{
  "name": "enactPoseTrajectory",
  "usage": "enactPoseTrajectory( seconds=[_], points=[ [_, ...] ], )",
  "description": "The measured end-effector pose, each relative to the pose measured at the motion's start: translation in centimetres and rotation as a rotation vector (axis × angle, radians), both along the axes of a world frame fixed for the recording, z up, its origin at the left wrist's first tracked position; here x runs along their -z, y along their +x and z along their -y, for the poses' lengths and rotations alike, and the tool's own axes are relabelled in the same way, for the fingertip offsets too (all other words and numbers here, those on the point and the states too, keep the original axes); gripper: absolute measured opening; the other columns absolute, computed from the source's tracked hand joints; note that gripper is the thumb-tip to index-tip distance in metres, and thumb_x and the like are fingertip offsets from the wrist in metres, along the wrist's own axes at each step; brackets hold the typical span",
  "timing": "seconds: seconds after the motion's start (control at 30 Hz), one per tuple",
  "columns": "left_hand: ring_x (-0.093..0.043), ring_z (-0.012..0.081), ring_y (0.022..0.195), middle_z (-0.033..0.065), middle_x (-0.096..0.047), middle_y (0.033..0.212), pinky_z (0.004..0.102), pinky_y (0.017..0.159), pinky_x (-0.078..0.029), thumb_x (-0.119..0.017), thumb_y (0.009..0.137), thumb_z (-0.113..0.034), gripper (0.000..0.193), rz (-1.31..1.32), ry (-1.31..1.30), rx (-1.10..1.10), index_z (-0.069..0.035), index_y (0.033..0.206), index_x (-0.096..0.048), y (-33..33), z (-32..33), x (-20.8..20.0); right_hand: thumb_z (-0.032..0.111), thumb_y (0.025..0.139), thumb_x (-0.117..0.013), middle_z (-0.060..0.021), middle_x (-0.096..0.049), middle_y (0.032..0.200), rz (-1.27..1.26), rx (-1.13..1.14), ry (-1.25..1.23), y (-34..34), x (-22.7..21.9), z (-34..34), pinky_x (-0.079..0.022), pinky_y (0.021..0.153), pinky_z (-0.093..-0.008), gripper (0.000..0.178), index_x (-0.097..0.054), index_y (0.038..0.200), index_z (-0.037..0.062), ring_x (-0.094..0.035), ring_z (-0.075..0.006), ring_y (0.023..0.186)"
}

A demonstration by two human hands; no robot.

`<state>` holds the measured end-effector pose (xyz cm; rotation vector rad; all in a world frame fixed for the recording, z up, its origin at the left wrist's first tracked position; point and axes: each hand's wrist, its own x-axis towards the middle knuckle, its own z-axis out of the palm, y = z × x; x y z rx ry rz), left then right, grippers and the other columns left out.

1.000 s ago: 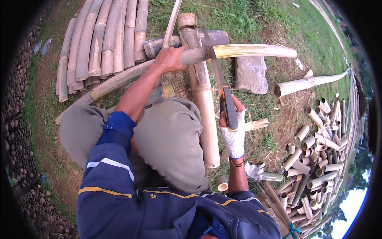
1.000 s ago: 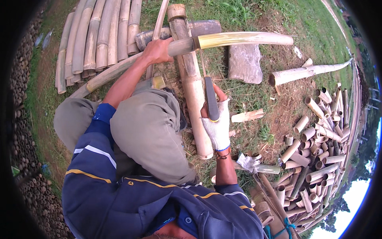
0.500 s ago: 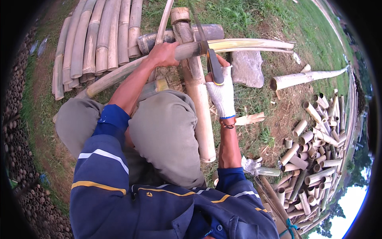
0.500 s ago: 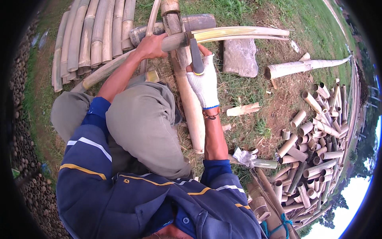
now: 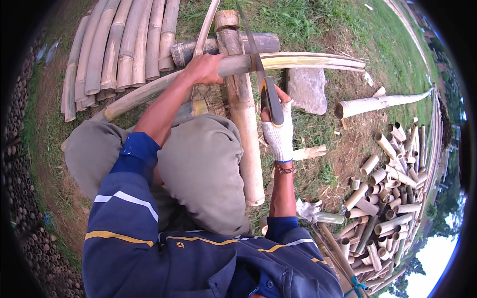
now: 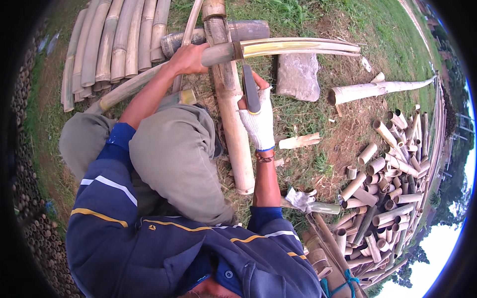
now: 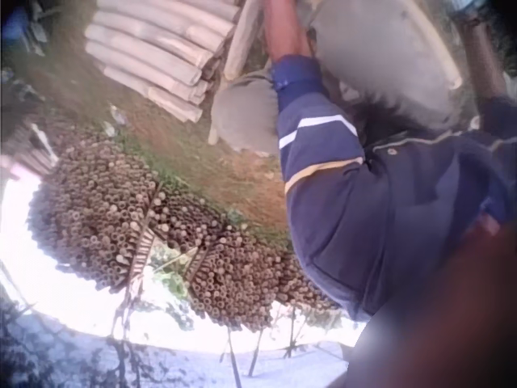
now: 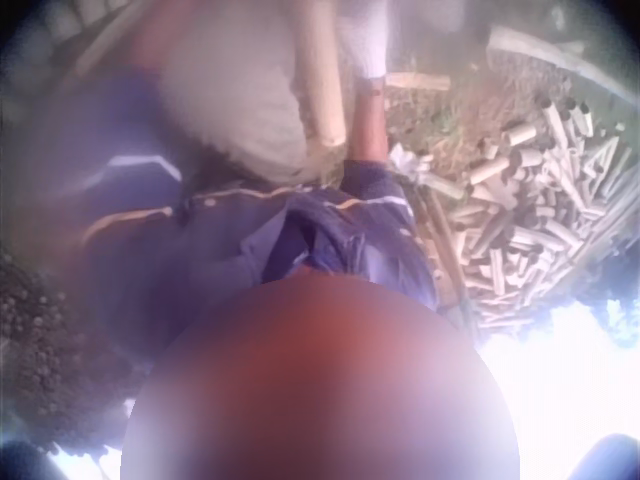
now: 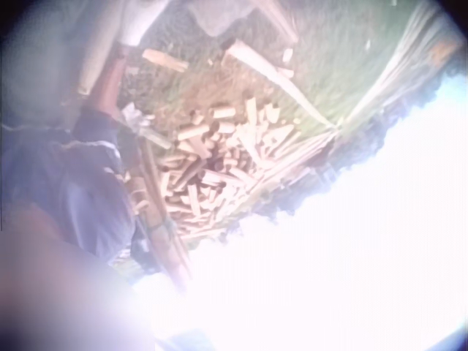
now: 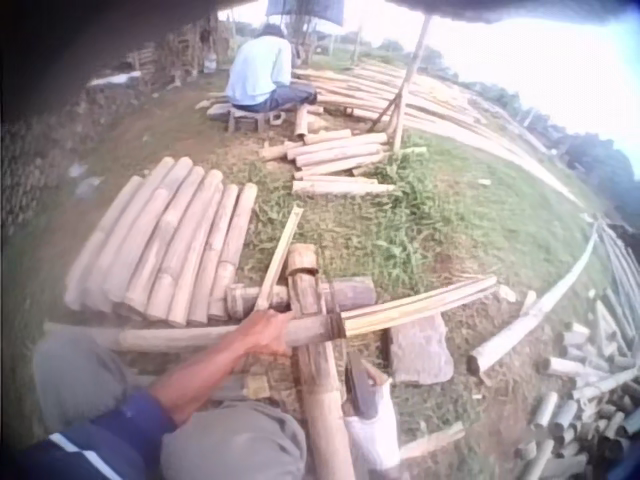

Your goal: The person sits on the ground and uses a hand saw to cut long bamboo poles into shorter sections. They position each pole on a wooden support, saw through it, and then place the cut pieces into a nearby stack.

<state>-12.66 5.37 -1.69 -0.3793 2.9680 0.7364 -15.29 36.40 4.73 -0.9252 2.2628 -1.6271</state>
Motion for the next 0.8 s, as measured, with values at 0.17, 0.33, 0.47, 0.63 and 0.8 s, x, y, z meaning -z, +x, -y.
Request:
enactPoseTrajectory(
  seconds=[0.17, 0.33, 0.47, 0.63, 0.8],
  points=[
    [-0.075, 0.0453, 0.107, 0.0265, -0.078, 0.114, 0.0524, 0.097, -0.060, -0.086, 0.066, -0.034, 0.084, 0.048, 0.050, 0.003, -0.006, 0.143, -0.065, 0.0, 0.5, -0.9, -0.004, 0.089, -0.066, -0.0031, -0.060, 0.103, 0.096, 0.046, 0.045, 2.9, -1.0, -1.5, -0.052, 0.081, -0.0261, 0.075, -0.046, 0.160, 0.0080, -0.055, -0.0083, 0.078],
    [-0.074, 0.0446, 0.110, 0.0279, -0.077, 0.119, 0.0512, 0.098, -0.060, -0.085, 0.066, -0.037, 0.090, 0.094, 0.118, 0.008, -0.004, 0.147, -0.062, 0.4, 1.3, 0.2, 0.012, 0.103, -0.061, -0.0199, -0.054, 0.151, 0.038, 0.021, 0.313, 13.8, -4.9, -15.1, -0.044, 0.117, -0.0469, 0.059, -0.042, 0.158, 0.0052, -0.057, -0.0309, 0.137],
    [-0.075, 0.0454, 0.110, 0.0292, -0.077, 0.117, 0.0505, 0.099, -0.060, -0.083, 0.067, -0.035, 0.092, 0.086, 0.066, 0.004, -0.002, 0.150, -0.061, 1.1, 0.8, -0.2, 0.008, 0.099, -0.062, -0.0173, -0.057, 0.147, -0.096, 0.008, 0.241, 9.3, -0.8, -12.1, -0.047, 0.114, -0.0414, 0.062, -0.043, 0.158, 0.0042, -0.060, -0.0275, 0.130],
    [-0.075, 0.0457, 0.107, 0.0288, -0.078, 0.115, 0.0513, 0.096, -0.060, -0.084, 0.066, -0.034, 0.086, 0.030, 0.059, 0.032, -0.001, 0.143, -0.064, -0.1, 0.4, -0.4, -0.005, 0.091, -0.061, -0.0113, -0.060, 0.133, 0.183, 0.002, 0.089, -2.1, -1.3, 3.1, -0.049, 0.103, -0.0316, 0.066, -0.049, 0.155, 0.0051, -0.060, -0.0188, 0.107],
    [-0.075, 0.0439, 0.104, 0.0277, -0.078, 0.111, 0.0502, 0.093, -0.060, -0.085, 0.064, -0.033, 0.077, 0.050, 0.197, 0.046, -0.004, 0.134, -0.068, 0.0, 1.8, 0.1, -0.005, 0.089, -0.061, -0.0128, -0.059, 0.135, 0.238, 0.005, 0.089, 4.4, -1.4, -3.6, -0.050, 0.097, -0.0329, 0.070, -0.047, 0.157, 0.0048, -0.056, -0.0182, 0.103]
  ],
)
